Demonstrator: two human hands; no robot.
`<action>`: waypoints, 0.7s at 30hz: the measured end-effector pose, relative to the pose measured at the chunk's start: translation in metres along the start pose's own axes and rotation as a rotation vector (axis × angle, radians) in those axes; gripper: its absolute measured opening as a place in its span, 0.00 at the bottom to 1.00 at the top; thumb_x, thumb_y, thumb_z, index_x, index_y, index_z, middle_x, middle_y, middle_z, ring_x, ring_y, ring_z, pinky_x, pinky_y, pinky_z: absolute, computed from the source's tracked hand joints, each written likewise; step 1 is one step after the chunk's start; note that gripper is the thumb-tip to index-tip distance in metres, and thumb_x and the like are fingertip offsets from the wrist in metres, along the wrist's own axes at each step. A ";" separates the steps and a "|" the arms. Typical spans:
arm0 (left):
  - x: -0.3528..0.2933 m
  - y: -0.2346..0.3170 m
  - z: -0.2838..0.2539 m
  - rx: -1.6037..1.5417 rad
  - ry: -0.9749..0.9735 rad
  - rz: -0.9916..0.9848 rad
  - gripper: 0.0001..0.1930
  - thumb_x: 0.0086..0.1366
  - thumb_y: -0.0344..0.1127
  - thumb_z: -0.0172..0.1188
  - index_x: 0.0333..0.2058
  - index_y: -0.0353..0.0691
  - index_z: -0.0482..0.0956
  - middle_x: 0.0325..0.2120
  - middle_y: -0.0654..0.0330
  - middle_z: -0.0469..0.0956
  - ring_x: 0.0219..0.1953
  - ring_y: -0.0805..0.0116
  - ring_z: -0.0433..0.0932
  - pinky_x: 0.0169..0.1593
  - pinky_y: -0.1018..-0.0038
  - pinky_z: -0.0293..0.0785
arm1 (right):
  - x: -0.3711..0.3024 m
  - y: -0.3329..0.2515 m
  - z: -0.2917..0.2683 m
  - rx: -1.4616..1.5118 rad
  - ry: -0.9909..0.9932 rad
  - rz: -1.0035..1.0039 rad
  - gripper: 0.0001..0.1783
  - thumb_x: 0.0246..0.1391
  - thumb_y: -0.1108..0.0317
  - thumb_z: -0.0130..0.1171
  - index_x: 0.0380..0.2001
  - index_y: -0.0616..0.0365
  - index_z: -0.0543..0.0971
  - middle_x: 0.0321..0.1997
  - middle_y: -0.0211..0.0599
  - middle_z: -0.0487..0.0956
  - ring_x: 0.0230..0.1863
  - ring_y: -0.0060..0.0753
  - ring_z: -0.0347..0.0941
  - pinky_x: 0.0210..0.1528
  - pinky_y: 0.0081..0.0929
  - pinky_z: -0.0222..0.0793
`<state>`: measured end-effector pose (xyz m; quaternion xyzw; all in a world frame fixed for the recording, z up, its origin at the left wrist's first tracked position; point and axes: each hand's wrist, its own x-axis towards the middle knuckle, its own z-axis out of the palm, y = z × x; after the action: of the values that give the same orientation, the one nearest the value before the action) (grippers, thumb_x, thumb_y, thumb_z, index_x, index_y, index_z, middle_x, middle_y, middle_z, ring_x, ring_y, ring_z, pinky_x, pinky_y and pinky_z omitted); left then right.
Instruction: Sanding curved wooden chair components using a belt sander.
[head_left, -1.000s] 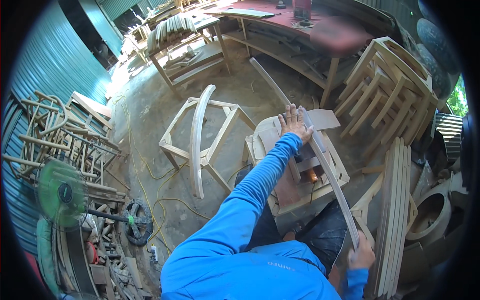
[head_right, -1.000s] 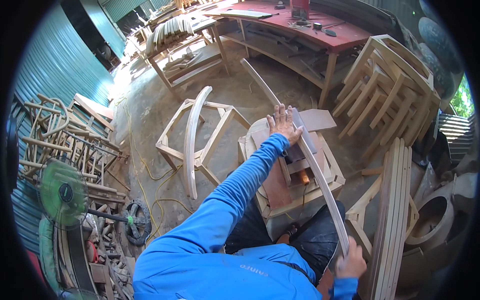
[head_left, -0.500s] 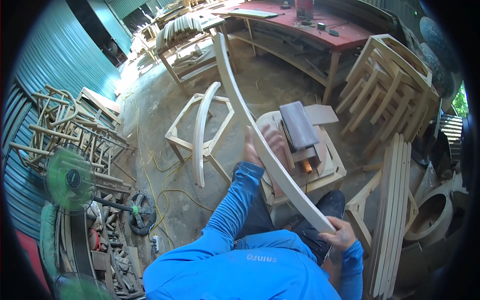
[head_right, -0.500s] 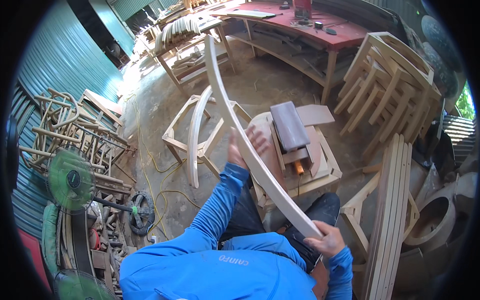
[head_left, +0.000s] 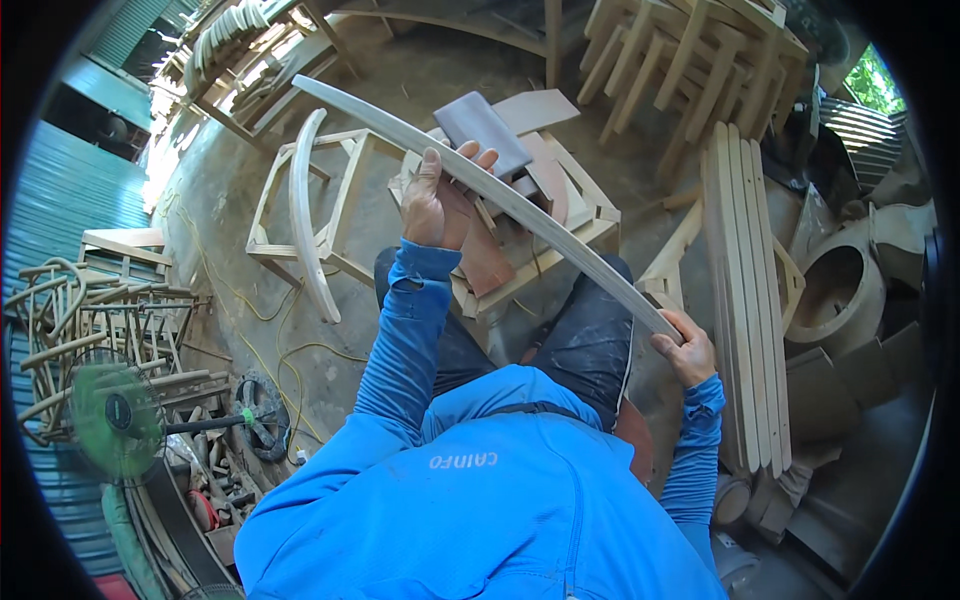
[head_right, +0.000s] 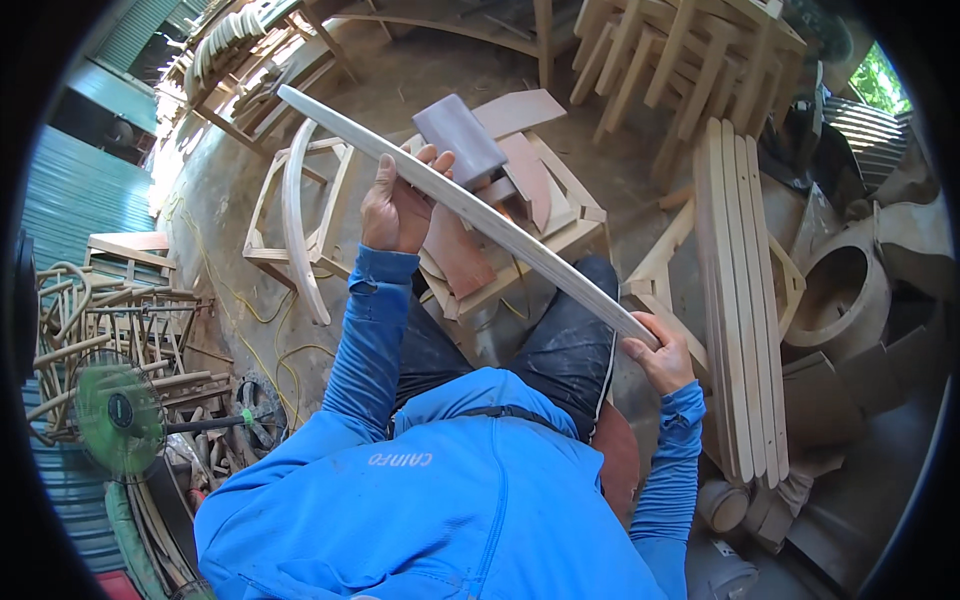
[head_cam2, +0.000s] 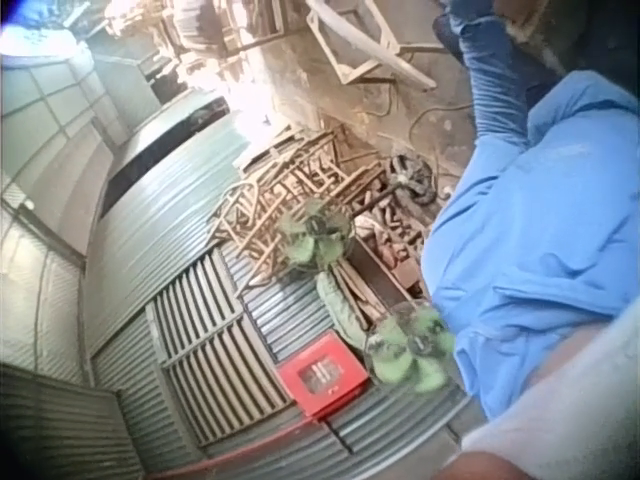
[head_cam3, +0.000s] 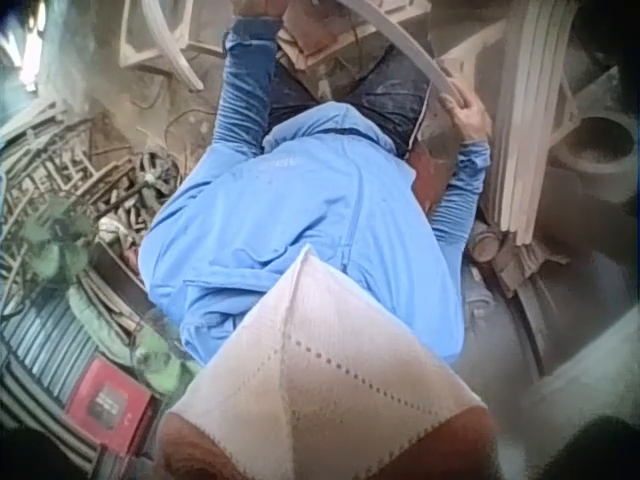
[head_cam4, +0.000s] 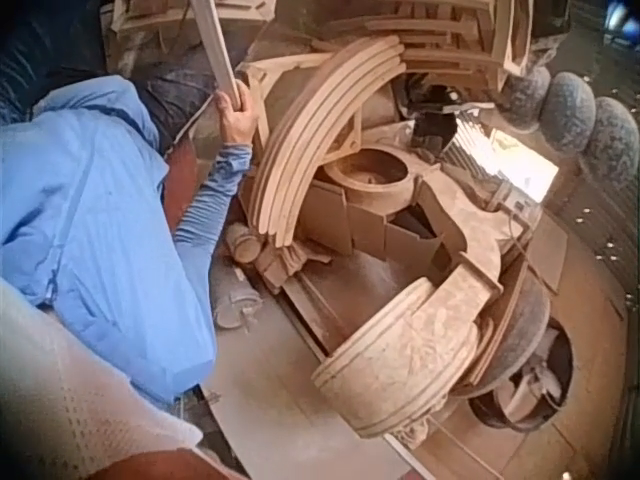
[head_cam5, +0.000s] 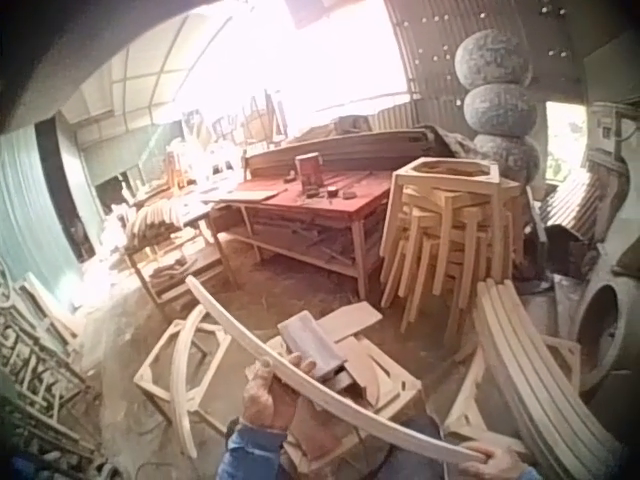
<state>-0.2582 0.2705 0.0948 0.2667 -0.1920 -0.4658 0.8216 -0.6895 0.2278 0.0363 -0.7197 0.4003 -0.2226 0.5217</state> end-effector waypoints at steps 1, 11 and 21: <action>-0.002 -0.006 0.004 0.032 0.011 -0.015 0.21 0.79 0.48 0.46 0.55 0.35 0.71 0.53 0.42 0.78 0.61 0.38 0.75 0.65 0.45 0.72 | -0.003 0.001 -0.001 0.000 0.005 0.012 0.31 0.53 0.54 0.73 0.54 0.63 0.80 0.44 0.36 0.83 0.46 0.30 0.79 0.50 0.30 0.75; -0.060 -0.076 0.043 0.214 0.015 -0.199 0.20 0.73 0.35 0.59 0.57 0.34 0.66 0.52 0.42 0.79 0.55 0.44 0.81 0.63 0.50 0.76 | 0.015 -0.053 0.058 -0.328 0.092 -0.116 0.23 0.48 0.58 0.76 0.47 0.50 0.83 0.40 0.43 0.84 0.40 0.52 0.82 0.42 0.39 0.77; -0.025 -0.041 0.049 0.119 0.221 -0.227 0.21 0.74 0.44 0.58 0.55 0.36 0.65 0.43 0.46 0.79 0.47 0.48 0.84 0.54 0.50 0.83 | -0.029 0.016 0.042 -0.462 0.201 -0.272 0.16 0.51 0.61 0.72 0.41 0.55 0.82 0.34 0.45 0.82 0.36 0.55 0.81 0.37 0.43 0.76</action>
<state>-0.3254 0.2623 0.1058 0.3842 -0.0964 -0.5111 0.7627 -0.6811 0.2732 0.0099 -0.8411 0.3897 -0.2636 0.2669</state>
